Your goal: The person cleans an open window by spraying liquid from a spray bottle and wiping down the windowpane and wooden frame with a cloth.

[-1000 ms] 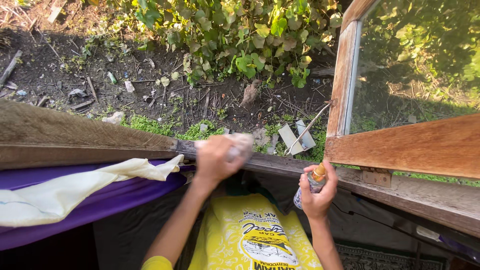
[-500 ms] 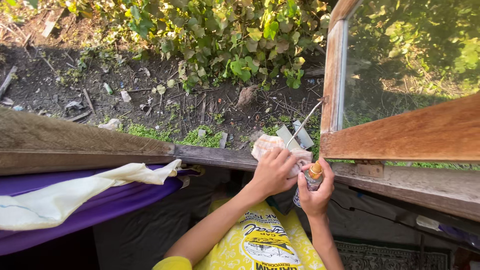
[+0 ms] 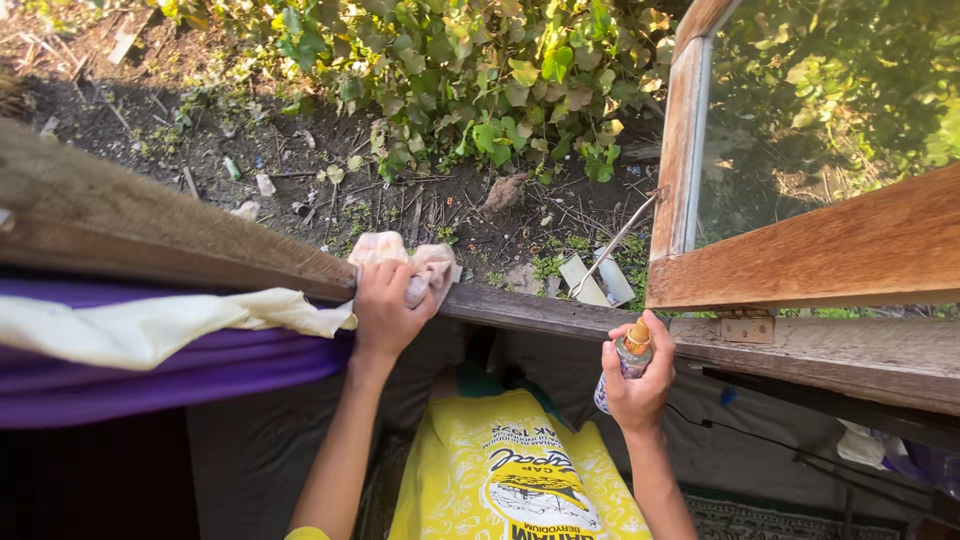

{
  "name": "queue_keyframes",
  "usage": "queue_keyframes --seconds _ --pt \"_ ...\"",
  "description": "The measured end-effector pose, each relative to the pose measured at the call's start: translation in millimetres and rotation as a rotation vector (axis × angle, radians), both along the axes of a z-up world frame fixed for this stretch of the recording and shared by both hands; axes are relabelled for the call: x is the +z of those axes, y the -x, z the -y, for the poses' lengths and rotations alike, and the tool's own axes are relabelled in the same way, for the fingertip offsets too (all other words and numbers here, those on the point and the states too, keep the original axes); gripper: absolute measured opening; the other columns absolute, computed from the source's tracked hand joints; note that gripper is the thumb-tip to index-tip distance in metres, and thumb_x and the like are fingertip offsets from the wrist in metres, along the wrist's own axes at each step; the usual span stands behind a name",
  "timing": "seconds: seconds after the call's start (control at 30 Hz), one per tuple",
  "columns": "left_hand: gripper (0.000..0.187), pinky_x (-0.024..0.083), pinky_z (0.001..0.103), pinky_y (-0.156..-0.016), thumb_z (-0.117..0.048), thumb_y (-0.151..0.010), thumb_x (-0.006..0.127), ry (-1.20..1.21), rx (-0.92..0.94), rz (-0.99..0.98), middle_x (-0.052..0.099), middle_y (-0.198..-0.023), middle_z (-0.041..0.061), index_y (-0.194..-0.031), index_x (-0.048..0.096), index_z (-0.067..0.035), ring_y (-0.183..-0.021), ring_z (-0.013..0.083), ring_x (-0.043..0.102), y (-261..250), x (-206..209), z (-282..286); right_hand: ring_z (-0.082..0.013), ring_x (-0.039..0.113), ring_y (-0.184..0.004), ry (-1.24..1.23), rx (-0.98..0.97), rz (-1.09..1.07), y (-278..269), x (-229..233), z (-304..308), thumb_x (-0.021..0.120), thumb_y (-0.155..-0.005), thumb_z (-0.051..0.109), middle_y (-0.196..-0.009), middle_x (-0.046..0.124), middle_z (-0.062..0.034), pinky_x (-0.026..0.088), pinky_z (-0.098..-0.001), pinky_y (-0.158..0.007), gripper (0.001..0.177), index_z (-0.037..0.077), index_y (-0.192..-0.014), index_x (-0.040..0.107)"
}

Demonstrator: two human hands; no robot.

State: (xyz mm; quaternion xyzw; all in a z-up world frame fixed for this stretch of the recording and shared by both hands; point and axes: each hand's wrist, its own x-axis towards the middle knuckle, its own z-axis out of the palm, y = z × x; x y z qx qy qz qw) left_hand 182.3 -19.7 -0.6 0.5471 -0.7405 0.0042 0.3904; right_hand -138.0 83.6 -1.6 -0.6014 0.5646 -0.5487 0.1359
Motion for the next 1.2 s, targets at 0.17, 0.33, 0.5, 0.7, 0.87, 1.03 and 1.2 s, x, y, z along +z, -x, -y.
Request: queue_keyframes --seconds 0.17,0.33,0.5,0.7,0.87,1.03,1.2 --pt "0.026 0.051 0.044 -0.073 -0.032 -0.088 0.079 -0.004 -0.024 -0.074 0.063 -0.086 0.009 -0.090 0.067 -0.009 -0.083 0.0304 0.063 40 5 -4 -0.0174 0.065 -0.092 -0.008 0.062 0.014 -5 4 -1 0.070 -0.092 0.001 -0.101 0.067 -0.0112 0.054 -0.0329 -0.086 0.060 0.002 -0.145 0.043" --pt "0.036 0.052 0.044 -0.077 -0.028 -0.072 0.082 -0.003 -0.400 -0.212 0.063 -0.094 0.010 -0.100 0.064 -0.011 -0.089 0.0321 0.065 123 14 -21 -0.0139 0.061 -0.068 -0.163 0.015 0.248 -6 7 -10 0.064 -0.092 0.003 -0.101 0.063 -0.0102 0.054 -0.0298 -0.065 0.061 0.003 -0.147 0.036" --pt "0.039 0.054 0.043 -0.086 -0.022 -0.074 0.080 0.067 -0.289 -0.334 0.065 -0.104 0.011 -0.108 0.066 -0.008 -0.098 0.0319 0.067 106 5 -26 -0.0147 0.060 -0.081 -0.188 0.220 0.382 -4 21 -4 0.058 -0.097 0.002 -0.113 0.057 -0.0114 0.058 -0.0311 -0.071 0.067 0.007 -0.156 0.027" --pt "0.050 0.053 0.042 -0.105 -0.022 -0.086 0.063 0.380 0.112 -0.843 0.061 -0.120 0.015 -0.127 0.048 0.003 -0.113 0.0282 0.064 6 -38 -49 -0.0170 0.063 -0.084 -0.186 0.455 0.388 -35 35 27 0.061 -0.096 0.001 -0.114 0.055 -0.0124 0.060 -0.0338 -0.073 0.072 0.013 -0.156 0.022" --pt "0.068 0.042 0.042 -0.120 -0.020 -0.088 0.059 0.539 0.450 -0.830 0.054 -0.142 0.024 -0.144 0.036 0.010 -0.134 0.0318 0.056 -46 -49 -65 -0.0164 0.064 -0.078 -0.268 0.711 0.598 -81 43 69 0.060 -0.099 -0.001 -0.103 0.060 -0.0123 0.060 -0.0337 -0.067 0.067 0.016 -0.156 0.028" --pt "0.056 0.044 0.043 -0.118 -0.016 -0.088 0.059 0.427 0.365 -0.777 0.058 -0.135 0.021 -0.138 0.048 0.007 -0.128 0.0304 0.058 -74 -48 -87 -0.0178 0.067 -0.072 -0.273 0.832 0.240 -118 78 88 0.064 -0.096 0.003 -0.103 0.060 -0.0116 0.060 -0.0329 -0.065 0.063 0.014 -0.149 0.033" --pt "0.055 0.053 0.041 -0.102 -0.014 -0.085 0.064 0.300 0.414 -0.746 0.065 -0.118 0.015 -0.136 0.052 0.004 -0.109 0.0261 0.065 -65 -44 -115 -0.0275 0.067 -0.078 0.081 0.772 -0.290 -150 102 110 0.074 -0.090 0.008 -0.098 0.065 -0.0148 0.055 -0.0396 -0.071 0.063 0.011 -0.144 0.041"
